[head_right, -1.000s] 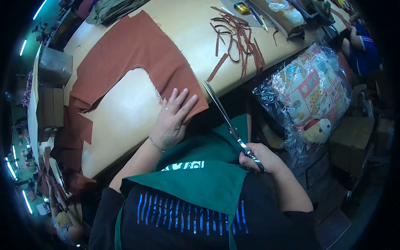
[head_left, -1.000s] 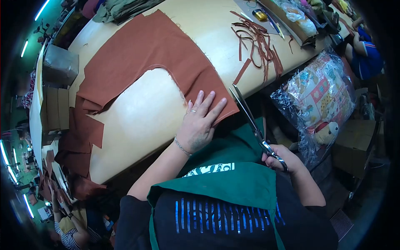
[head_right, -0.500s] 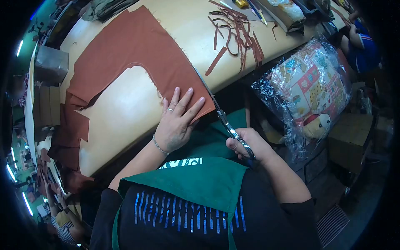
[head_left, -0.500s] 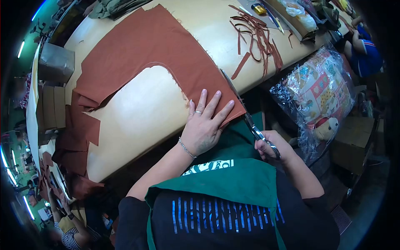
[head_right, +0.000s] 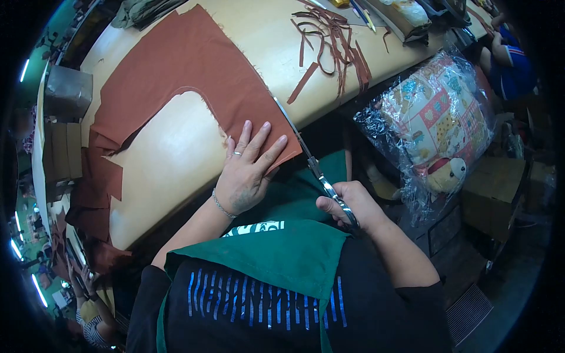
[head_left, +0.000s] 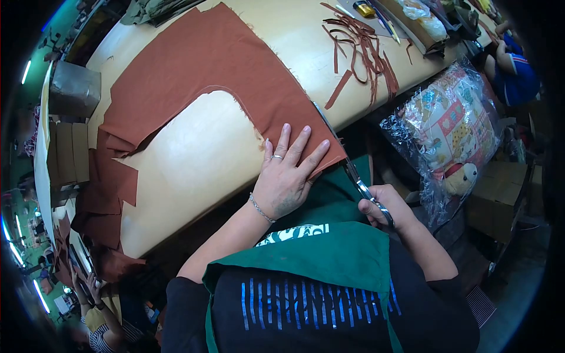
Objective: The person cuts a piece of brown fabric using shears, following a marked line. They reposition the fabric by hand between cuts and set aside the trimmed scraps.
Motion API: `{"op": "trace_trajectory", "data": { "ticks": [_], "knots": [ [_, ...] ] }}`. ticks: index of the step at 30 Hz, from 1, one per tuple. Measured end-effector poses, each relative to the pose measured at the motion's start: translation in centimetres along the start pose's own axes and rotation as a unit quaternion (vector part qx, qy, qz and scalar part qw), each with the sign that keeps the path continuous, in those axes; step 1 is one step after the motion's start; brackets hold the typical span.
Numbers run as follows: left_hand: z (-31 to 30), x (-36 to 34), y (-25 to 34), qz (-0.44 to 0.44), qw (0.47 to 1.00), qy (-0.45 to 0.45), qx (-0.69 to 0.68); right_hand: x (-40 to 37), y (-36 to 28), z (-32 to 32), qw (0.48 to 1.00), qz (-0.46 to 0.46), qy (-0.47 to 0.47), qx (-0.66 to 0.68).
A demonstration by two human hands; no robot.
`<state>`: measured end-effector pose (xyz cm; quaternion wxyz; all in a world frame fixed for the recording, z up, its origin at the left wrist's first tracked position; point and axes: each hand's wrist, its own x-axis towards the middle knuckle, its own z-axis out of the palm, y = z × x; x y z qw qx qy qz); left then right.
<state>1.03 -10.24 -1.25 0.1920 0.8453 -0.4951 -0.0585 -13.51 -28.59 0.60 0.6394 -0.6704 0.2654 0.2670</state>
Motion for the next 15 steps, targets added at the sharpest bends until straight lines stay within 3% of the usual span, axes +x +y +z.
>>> {"op": "trace_trajectory", "data": {
  "ticks": [5, 15],
  "knots": [
    [-0.3, -0.3, 0.5, 0.007, 1.000, -0.014, -0.004, 1.1, 0.2, -0.3, 0.996, -0.049, -0.060, 0.053],
    [-0.7, -0.9, 1.0, 0.015, 0.999, -0.034, -0.014, 1.7, -1.0, -0.2, 0.998, -0.044, -0.036, 0.016]
  ]
}}
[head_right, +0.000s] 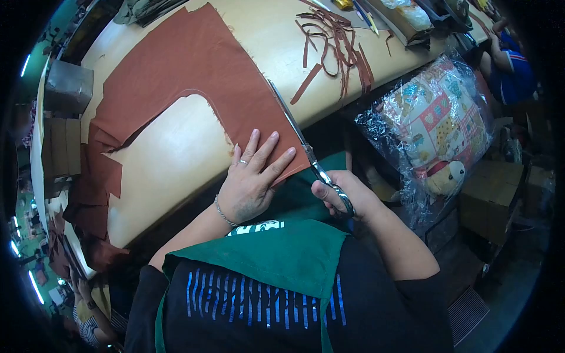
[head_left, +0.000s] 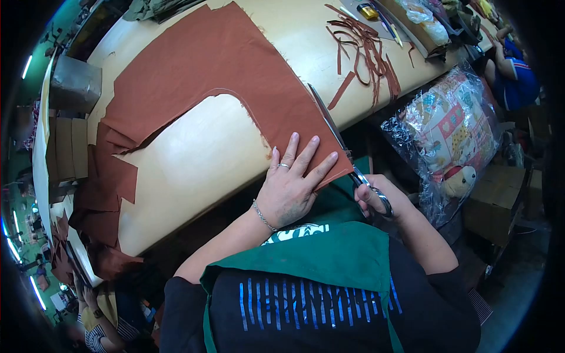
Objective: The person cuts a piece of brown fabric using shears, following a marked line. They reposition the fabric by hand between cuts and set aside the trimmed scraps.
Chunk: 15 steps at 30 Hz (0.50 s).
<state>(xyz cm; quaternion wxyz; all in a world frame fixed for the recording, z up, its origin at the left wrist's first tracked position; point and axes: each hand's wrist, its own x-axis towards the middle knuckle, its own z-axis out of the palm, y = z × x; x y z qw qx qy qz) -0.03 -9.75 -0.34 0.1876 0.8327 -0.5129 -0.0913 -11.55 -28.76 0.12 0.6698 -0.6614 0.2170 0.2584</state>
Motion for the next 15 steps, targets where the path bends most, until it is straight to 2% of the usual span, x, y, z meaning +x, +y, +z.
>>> {"op": "trace_trajectory", "data": {
  "ticks": [6, 15],
  "knots": [
    [-0.09, -0.01, -0.06, 0.004, 1.000, 0.001, -0.004, 0.12, 0.55, 0.17, 1.000, -0.022, -0.009, -0.010],
    [-0.10, -0.42, -0.04, 0.010, 1.000, -0.001, -0.023, 0.05, 0.00, 0.51, 1.000, -0.006, 0.013, -0.016]
  ]
}}
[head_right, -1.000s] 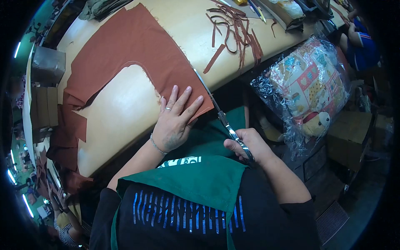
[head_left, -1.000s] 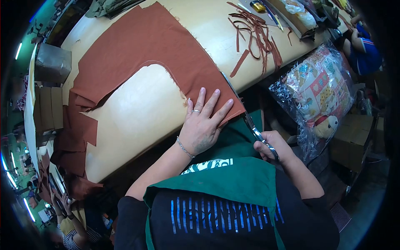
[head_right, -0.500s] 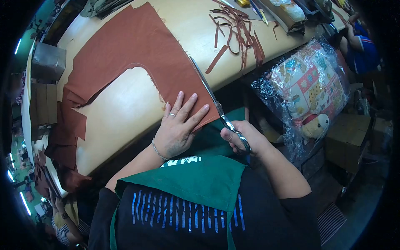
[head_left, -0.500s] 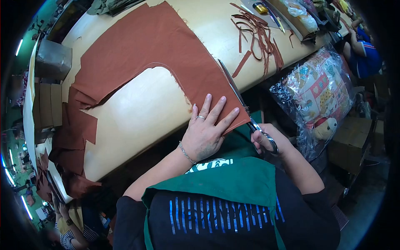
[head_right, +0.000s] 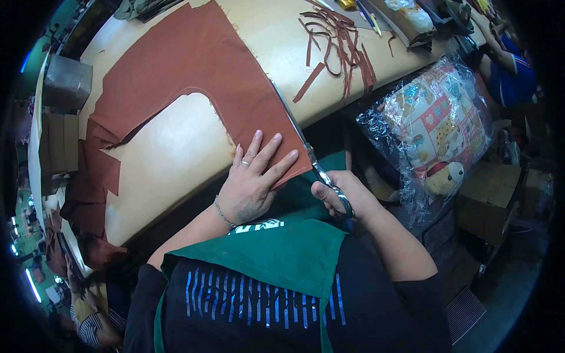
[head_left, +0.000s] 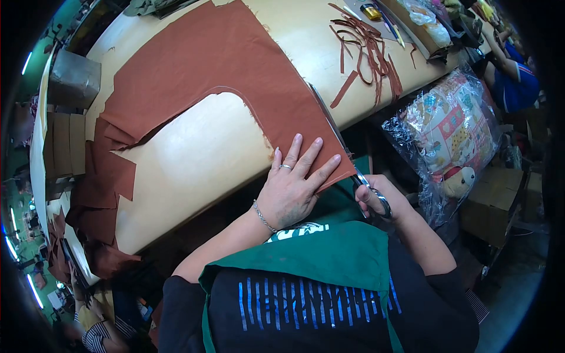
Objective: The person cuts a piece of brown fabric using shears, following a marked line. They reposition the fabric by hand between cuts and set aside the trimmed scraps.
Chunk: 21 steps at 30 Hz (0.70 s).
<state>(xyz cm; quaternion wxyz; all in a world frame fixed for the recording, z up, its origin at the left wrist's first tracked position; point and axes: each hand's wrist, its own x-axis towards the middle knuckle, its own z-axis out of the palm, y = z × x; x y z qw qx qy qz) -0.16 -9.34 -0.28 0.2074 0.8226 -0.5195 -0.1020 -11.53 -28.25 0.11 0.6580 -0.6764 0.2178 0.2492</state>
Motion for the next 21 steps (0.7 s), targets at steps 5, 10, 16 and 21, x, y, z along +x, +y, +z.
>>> {"op": "trace_trajectory", "data": {
  "ticks": [5, 10, 16, 21],
  "knots": [
    [0.0, -0.1, 0.1, -0.002, 1.000, -0.005, -0.005, -0.5, 0.0, 0.7, 0.999, 0.021, 0.036, -0.026],
    [0.0, -0.2, 0.2, 0.003, 1.000, -0.008, -0.005, -0.5, 0.1, 0.6, 0.999, 0.022, 0.021, -0.025],
    [-0.2, -0.9, 0.7, 0.029, 0.999, -0.017, -0.012, 1.1, -0.8, 0.2, 1.000, -0.019, -0.006, -0.014],
    [-0.2, -1.4, 0.7, 0.034, 0.999, -0.012, -0.015, 1.6, -1.1, 0.6, 1.000, -0.022, -0.009, -0.005]
  ]
}}
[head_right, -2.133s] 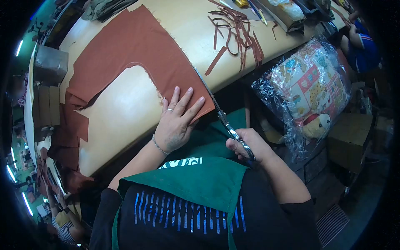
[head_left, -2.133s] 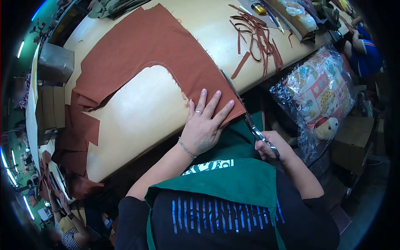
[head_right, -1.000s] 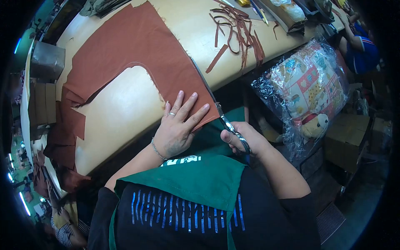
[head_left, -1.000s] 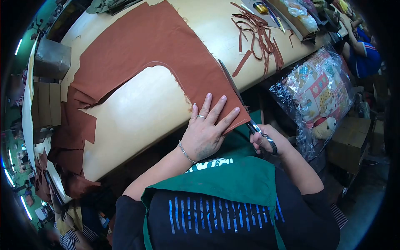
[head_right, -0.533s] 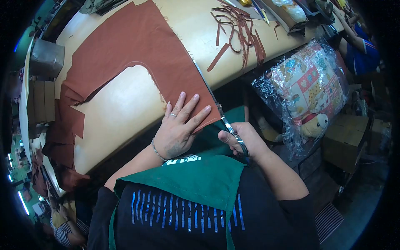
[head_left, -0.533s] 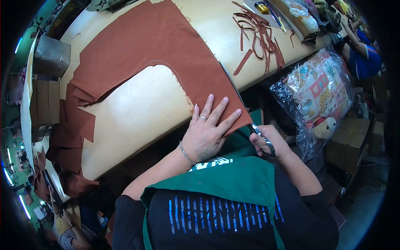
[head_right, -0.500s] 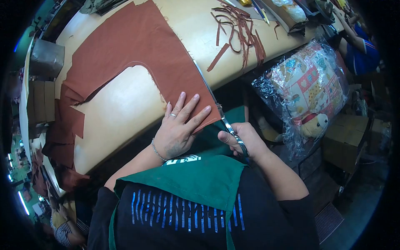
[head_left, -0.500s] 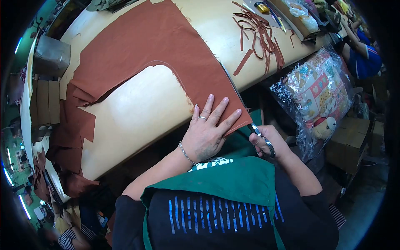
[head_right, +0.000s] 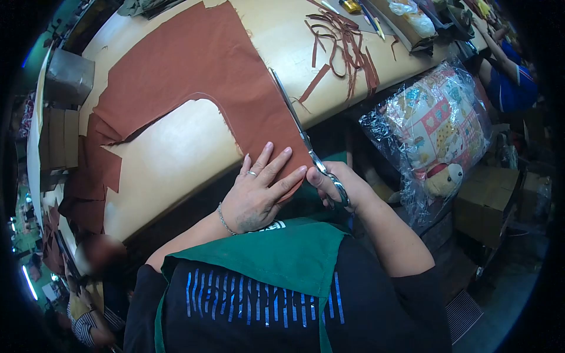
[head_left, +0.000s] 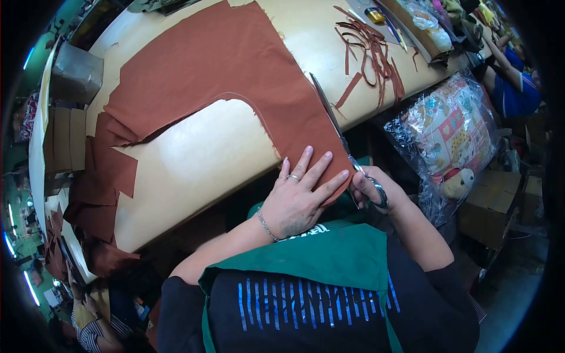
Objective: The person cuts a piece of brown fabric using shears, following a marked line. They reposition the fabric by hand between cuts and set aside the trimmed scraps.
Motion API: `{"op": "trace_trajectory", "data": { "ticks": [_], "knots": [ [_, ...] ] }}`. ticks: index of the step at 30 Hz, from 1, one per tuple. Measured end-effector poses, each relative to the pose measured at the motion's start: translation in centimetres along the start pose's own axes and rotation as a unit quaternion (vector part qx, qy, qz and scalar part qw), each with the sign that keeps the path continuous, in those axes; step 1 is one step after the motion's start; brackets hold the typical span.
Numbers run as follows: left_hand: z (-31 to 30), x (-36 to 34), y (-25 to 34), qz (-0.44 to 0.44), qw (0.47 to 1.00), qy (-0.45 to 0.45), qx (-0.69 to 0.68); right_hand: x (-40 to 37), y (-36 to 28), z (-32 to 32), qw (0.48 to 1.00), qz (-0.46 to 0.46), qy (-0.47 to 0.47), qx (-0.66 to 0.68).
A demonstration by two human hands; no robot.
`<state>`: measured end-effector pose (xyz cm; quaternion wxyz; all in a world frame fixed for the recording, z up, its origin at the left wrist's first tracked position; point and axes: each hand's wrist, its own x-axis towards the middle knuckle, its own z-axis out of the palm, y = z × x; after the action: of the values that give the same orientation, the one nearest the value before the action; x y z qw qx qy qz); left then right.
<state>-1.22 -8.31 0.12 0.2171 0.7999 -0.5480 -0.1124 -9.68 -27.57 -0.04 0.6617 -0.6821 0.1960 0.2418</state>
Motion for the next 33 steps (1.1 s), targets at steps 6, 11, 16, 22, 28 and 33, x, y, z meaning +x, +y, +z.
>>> {"op": "trace_trajectory", "data": {
  "ticks": [6, 11, 16, 22, 28, 33],
  "knots": [
    [-0.7, -0.6, -0.1, 0.009, 1.000, -0.002, -0.020, -0.9, 0.5, 0.4, 1.000, 0.005, 0.009, 0.024],
    [-1.2, -1.2, -0.2, 0.004, 1.000, -0.014, -0.025, -1.8, 1.0, 0.7, 1.000, 0.006, -0.013, 0.022],
    [-1.8, -1.6, -0.2, -0.006, 0.999, -0.039, -0.016, -2.0, 1.0, 1.4, 1.000, 0.013, -0.003, 0.021],
    [-1.9, -2.0, -0.2, -0.004, 0.999, -0.037, -0.013, -1.3, 0.6, 2.6, 0.999, 0.009, 0.007, 0.030],
    [-2.4, -2.3, -0.6, 0.001, 0.999, -0.030, -0.016, -2.6, 1.1, 2.8, 0.999, -0.001, 0.005, 0.046],
    [-2.4, -2.3, -0.7, 0.004, 0.999, -0.035, -0.024, -2.8, 1.1, 3.0, 0.998, 0.018, 0.011, 0.066]
  ]
}}
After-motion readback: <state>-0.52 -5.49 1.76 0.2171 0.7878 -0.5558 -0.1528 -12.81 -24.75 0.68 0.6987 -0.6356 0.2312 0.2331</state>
